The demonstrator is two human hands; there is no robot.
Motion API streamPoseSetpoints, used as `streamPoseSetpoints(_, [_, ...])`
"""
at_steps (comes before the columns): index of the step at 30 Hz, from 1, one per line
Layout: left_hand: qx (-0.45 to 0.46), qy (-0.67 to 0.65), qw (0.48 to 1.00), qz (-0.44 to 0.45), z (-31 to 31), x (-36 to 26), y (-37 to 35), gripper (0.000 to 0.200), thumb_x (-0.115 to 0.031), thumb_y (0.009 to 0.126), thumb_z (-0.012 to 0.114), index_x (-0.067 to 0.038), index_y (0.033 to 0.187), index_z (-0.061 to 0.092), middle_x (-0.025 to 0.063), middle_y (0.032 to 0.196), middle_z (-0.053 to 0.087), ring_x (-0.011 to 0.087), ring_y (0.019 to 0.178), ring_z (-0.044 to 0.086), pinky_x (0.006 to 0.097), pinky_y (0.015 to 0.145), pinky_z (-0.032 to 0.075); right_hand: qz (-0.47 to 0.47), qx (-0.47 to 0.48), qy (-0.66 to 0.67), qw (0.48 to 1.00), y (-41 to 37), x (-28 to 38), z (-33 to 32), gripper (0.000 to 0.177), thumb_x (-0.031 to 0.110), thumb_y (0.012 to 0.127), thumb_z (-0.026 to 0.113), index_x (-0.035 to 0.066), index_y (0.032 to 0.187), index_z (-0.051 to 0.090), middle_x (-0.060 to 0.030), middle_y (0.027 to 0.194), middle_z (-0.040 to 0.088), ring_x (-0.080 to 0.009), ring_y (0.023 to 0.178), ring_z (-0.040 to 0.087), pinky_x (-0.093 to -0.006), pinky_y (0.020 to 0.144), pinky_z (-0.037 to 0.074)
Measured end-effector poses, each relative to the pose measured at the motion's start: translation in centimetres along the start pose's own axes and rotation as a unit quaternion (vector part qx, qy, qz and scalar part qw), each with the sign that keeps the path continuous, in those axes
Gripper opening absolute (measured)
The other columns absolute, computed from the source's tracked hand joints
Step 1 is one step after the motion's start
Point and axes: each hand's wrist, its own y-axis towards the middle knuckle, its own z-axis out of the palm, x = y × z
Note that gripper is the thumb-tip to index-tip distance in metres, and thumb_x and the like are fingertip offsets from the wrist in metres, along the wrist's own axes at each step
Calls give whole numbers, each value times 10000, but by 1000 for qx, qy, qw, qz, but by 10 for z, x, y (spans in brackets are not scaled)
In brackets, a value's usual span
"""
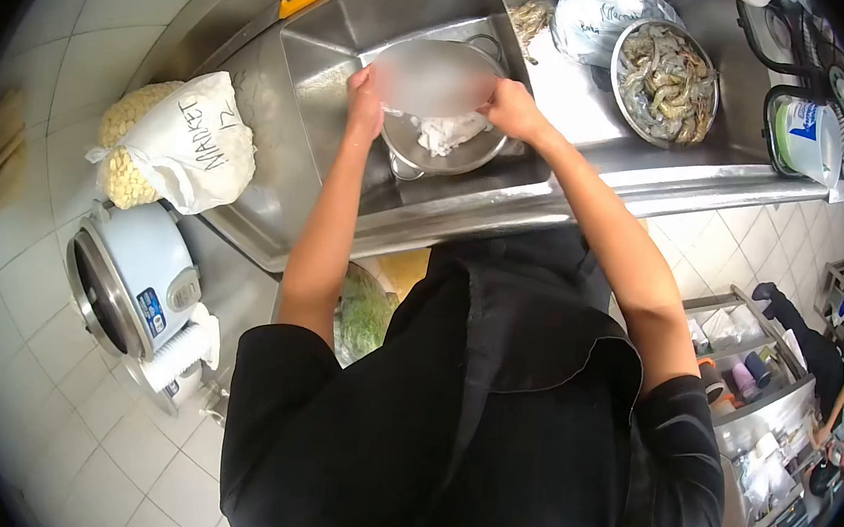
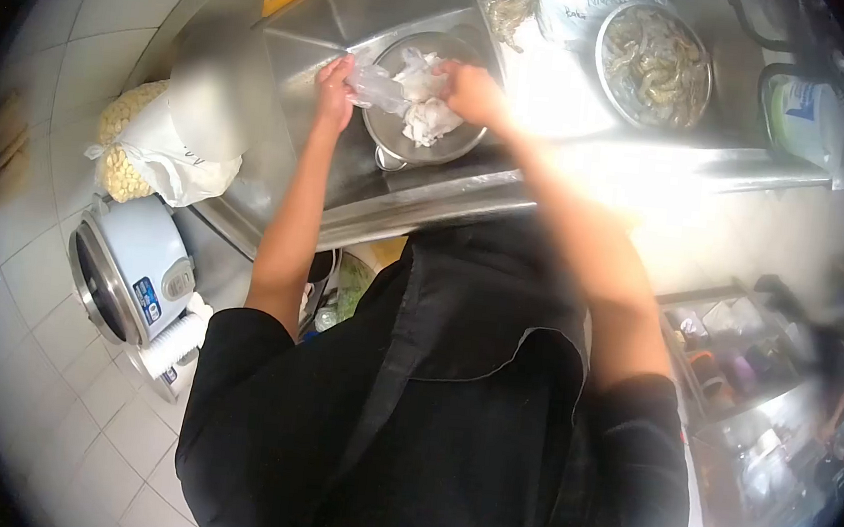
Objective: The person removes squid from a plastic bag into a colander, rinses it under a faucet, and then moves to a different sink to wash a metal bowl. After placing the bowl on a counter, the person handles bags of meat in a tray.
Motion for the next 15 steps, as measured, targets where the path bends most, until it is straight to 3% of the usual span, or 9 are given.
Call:
streamPoseSetpoints(5, [-74, -25, 996, -39, 51, -65, -31, 170, -236, 897, 524, -69, 884, 553, -3, 675, 529, 61, 473, 408, 201, 418, 323, 1, 12, 41, 999, 0, -17, -2, 482, 130, 735, 660, 89, 1196, 524, -104, 792, 619, -214, 778, 608, -328, 731, 463])
streamPoseSetpoints(7, [-47, -39, 996, -66, 55, -89, -39, 162, -230, 913, 494, -77, 880, 535, -22, 615, 462, 58, 469, 382, 205, 419, 332, 15, 24, 133, 991, 5, -18, 1, 531, 170, 743, 674, 107, 1239, 495, -122, 964, 607, -227, 888, 589, -326, 794, 449])
streamPoseSetpoints(8, [-78, -13, 994, -76, 58, -95, -43, 173, -225, 925, 468, -93, 816, 495, -32, 566, 382, 76, 458, 338, 228, 429, 324, 29, 79, 182, 980, 9, -20, 2, 617, 188, 773, 664, 121, 1323, 393, -135, 1162, 536, -235, 1020, 547, -344, 850, 428])
streamPoseSetpoints(9, [-92, -14, 993, -74, 56, -97, -47, 173, -225, 925, 468, -93, 816, 495, -32, 566, 382, 76, 458, 338, 228, 429, 324, 24, 92, 183, 979, 10, -17, 0, 617, 188, 773, 664, 121, 1323, 393, -135, 1162, 536, -235, 1020, 547, -344, 850, 428])
streamPoseSetpoints(12, [-110, -186, 968, -130, 39, -94, -45, 249, -207, 934, 430, -97, 713, 399, -22, 539, 309, 106, 453, 295, 267, 439, 278, 86, 227, 404, 882, 15, -10, 7, 678, 138, 833, 608, 109, 1387, 219, -141, 1291, 447, -240, 1146, 483, -388, 929, 402])
streamPoseSetpoints(13, [-134, -208, 959, -137, 29, -87, -40, 272, -202, 939, 410, -95, 693, 370, -15, 534, 293, 114, 451, 282, 275, 443, 262, 81, 232, 400, 883, 15, -7, 11, 678, 138, 833, 608, 109, 1387, 219, -141, 1291, 447, -240, 1146, 483, -388, 929, 402])
streamPoseSetpoints(14, [-16, -337, 929, -150, -7, -61, -28, 204, -193, 949, 353, -51, 828, 433, 49, 667, 416, 166, 574, 414, 302, 541, 369, 93, 272, 485, 826, 13, -2, 15, 642, 133, 840, 597, 102, 1372, 240, -146, 1299, 434, -256, 1158, 472, -396, 949, 395])
streamPoseSetpoints(15, [186, -464, 859, -116, -8, -55, -25, 235, -185, 954, 303, -18, 906, 460, 93, 754, 476, 200, 664, 476, 323, 618, 420, 104, 305, 566, 759, 11, 2, 19, 605, 127, 848, 586, 94, 1357, 262, -151, 1308, 421, -273, 1171, 461, -403, 969, 387])
